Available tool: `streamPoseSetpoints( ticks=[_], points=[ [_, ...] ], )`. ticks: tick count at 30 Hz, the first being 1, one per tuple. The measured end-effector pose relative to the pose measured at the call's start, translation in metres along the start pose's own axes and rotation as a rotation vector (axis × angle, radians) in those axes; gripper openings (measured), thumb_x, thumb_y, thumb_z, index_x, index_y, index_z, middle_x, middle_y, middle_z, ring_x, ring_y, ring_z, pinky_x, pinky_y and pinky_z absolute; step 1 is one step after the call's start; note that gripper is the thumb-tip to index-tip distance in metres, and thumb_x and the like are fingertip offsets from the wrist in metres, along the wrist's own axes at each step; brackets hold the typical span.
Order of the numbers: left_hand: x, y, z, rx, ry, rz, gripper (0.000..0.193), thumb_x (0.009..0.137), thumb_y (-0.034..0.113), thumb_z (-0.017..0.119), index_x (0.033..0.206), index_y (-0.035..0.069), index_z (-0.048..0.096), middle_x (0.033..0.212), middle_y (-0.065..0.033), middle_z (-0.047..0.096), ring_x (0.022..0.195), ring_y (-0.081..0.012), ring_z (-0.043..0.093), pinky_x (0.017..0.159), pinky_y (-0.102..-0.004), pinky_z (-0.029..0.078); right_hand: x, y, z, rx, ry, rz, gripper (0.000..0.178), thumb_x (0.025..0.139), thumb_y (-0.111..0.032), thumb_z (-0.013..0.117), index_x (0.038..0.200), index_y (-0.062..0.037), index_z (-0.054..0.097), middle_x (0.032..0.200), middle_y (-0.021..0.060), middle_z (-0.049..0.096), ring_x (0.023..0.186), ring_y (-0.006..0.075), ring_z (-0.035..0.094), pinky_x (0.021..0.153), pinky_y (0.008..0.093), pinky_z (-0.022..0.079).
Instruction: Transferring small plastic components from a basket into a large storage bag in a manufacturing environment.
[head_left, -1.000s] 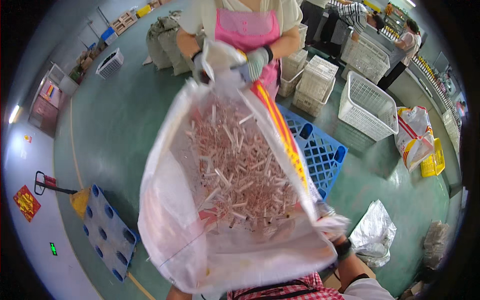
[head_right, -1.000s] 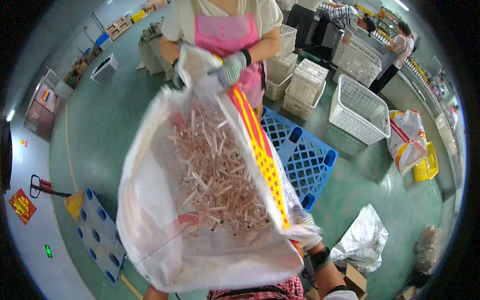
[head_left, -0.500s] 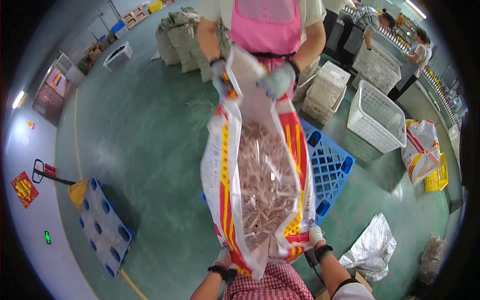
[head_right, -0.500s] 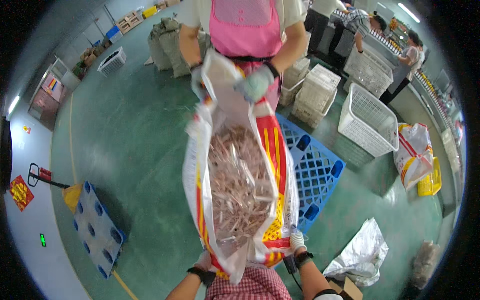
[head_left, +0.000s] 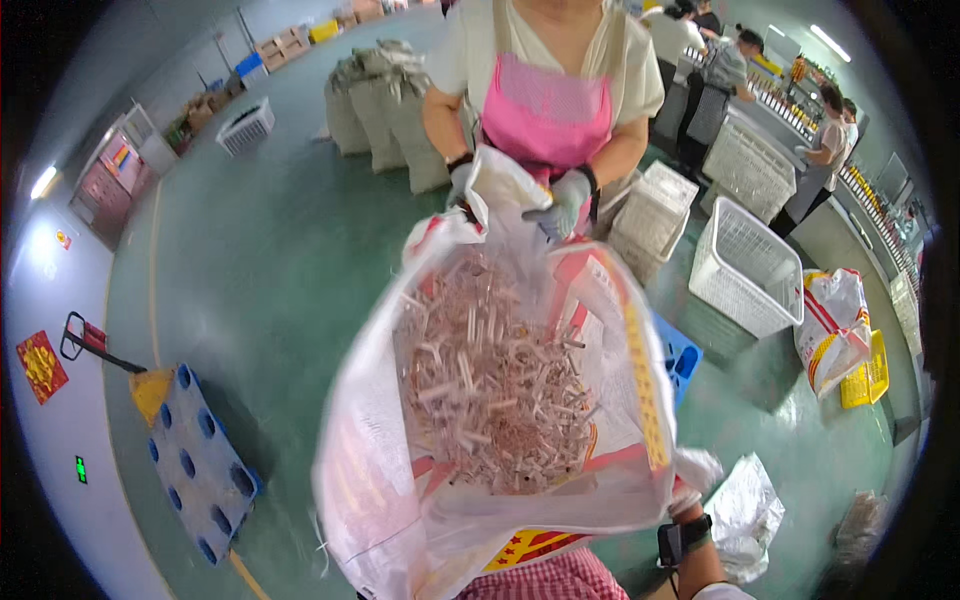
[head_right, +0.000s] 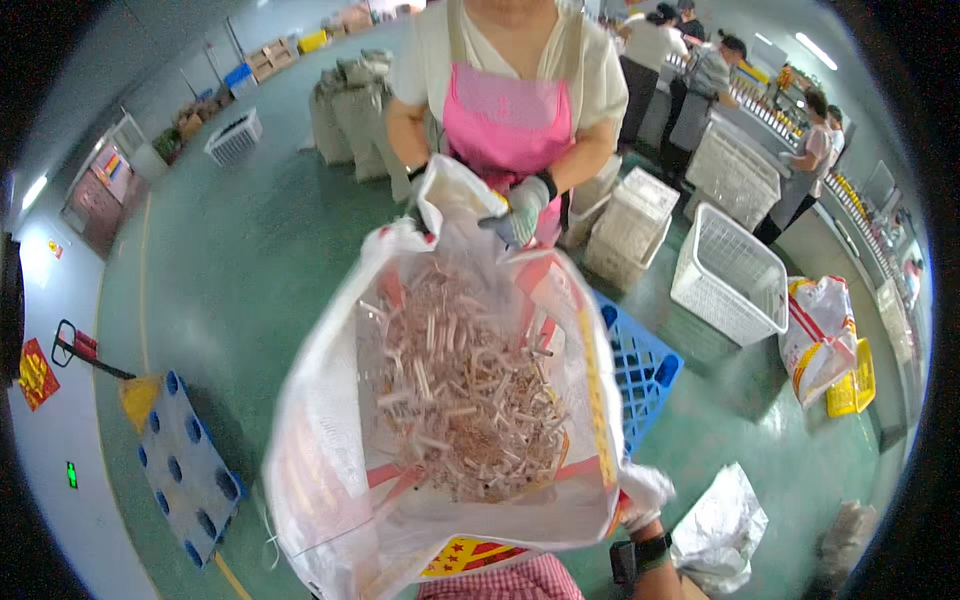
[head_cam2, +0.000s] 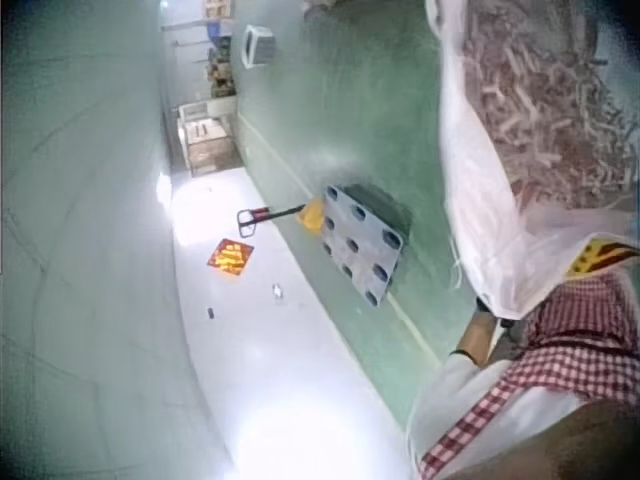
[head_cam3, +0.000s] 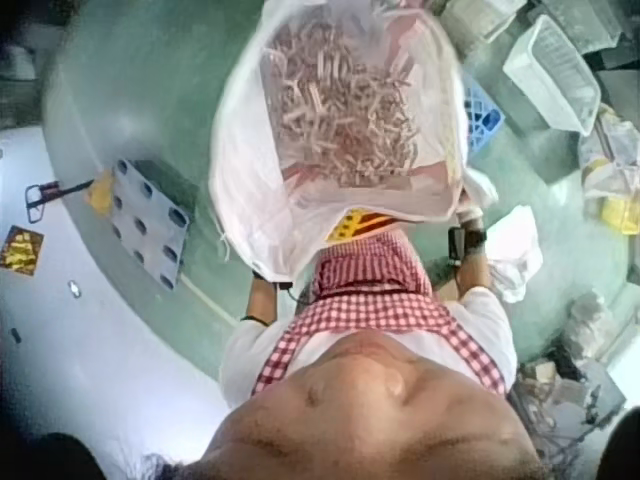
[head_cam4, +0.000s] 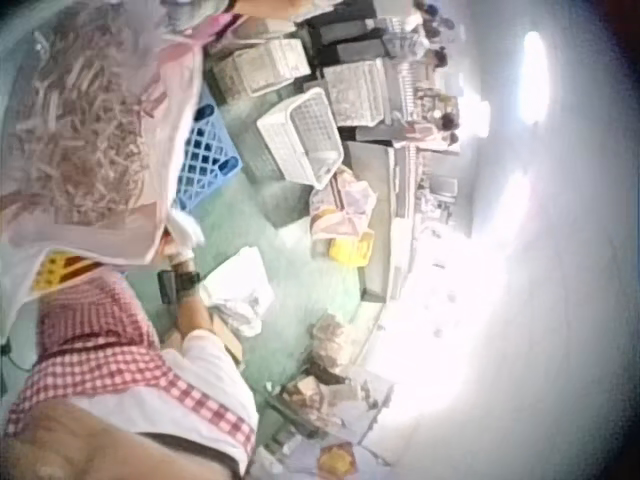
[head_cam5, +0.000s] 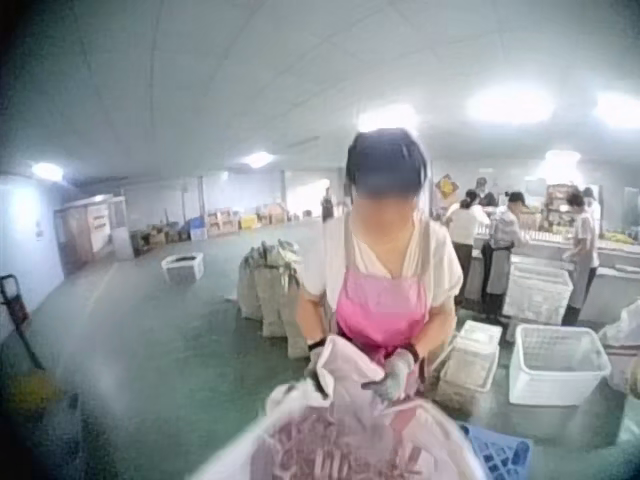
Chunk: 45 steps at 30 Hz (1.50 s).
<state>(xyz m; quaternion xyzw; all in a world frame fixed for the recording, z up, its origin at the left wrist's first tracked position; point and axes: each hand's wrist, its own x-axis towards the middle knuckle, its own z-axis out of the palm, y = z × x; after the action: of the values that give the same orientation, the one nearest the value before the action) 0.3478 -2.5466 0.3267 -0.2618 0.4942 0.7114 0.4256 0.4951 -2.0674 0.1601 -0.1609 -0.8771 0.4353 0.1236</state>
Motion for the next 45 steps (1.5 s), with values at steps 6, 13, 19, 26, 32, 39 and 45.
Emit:
streamPoseSetpoints(
  ticks=[6,13,19,26,32,39,45],
  points=[
    [0.031,-0.070,-0.036,0.014,0.171,-0.048,0.037,0.092,0.031,0.031,0.112,0.007,0.051,0.100,-0.0032,0.056,0.092,-0.0182,0.050,0.083,-0.0316,0.040,-0.028,-0.050,0.067,0.802,0.022,1.002,0.024,0.083,-0.029,0.057,0.093,-0.0070,0.059,0.085,0.0035,0.058,0.073,0.0130,0.051,0.064,0.0324,0.045],
    [0.148,-0.174,-0.088,0.050,0.309,-0.121,0.036,0.092,0.027,0.034,0.117,0.005,0.048,0.105,-0.0057,0.055,0.093,-0.0181,0.050,0.082,-0.0286,0.040,-0.064,-0.021,0.121,0.320,-0.089,1.066,0.058,0.088,-0.047,0.041,0.103,0.0063,0.056,0.090,0.0072,0.059,0.080,0.0166,0.049,0.073,0.0299,0.042],
    [0.091,-0.061,-0.029,-0.266,-0.106,-0.059,0.035,0.092,0.028,0.040,0.118,0.005,0.045,0.100,-0.0069,0.056,0.088,-0.0161,0.053,0.077,-0.0261,0.044,0.029,0.029,0.052,1.128,-0.040,1.001,0.044,0.087,-0.039,0.045,0.095,0.0027,0.057,0.088,0.0131,0.060,0.074,0.0223,0.058,0.071,0.0320,0.048],
    [-0.033,-0.003,-0.004,-0.112,-0.002,0.051,0.036,0.091,0.029,0.041,0.117,0.005,0.046,0.099,-0.0066,0.056,0.088,-0.0162,0.053,0.077,-0.0264,0.044,0.067,-0.147,-0.048,0.186,-0.038,-0.195,0.033,0.074,-0.015,0.061,0.104,-0.0027,0.058,0.090,0.0066,0.061,0.080,0.0158,0.058,0.071,0.0262,0.046],
    [-0.072,0.015,0.037,0.012,-0.086,0.075,0.037,0.091,0.031,0.042,0.117,0.005,0.046,0.099,-0.0064,0.056,0.088,-0.0163,0.053,0.077,-0.0266,0.044,0.057,-0.180,-0.065,1.224,-0.140,0.624,0.036,0.079,-0.019,0.056,0.111,-0.0010,0.052,0.095,0.0098,0.060,0.079,0.0182,0.059,0.071,0.0275,0.048],
    [0.049,-0.096,-0.012,0.626,0.034,0.137,0.039,0.091,0.033,0.039,0.114,0.003,0.048,0.098,-0.0058,0.056,0.088,-0.0169,0.053,0.077,-0.0280,0.044,0.035,-0.119,-0.023,1.644,-0.146,1.143,0.042,0.085,-0.027,0.051,0.117,0.0010,0.047,0.101,0.0131,0.059,0.080,0.0219,0.060,0.072,0.0299,0.050],
    [0.163,-0.118,0.002,0.165,0.166,0.017,0.038,0.092,0.037,0.033,0.101,0.005,0.053,0.089,-0.0055,0.057,0.080,-0.0166,0.050,0.079,-0.0292,0.041,0.039,0.007,0.098,0.735,-0.055,0.779,0.040,0.091,-0.033,0.042,0.109,0.0009,0.053,0.098,0.0029,0.060,0.083,0.0174,0.055,0.079,0.0304,0.045]
  ],
)
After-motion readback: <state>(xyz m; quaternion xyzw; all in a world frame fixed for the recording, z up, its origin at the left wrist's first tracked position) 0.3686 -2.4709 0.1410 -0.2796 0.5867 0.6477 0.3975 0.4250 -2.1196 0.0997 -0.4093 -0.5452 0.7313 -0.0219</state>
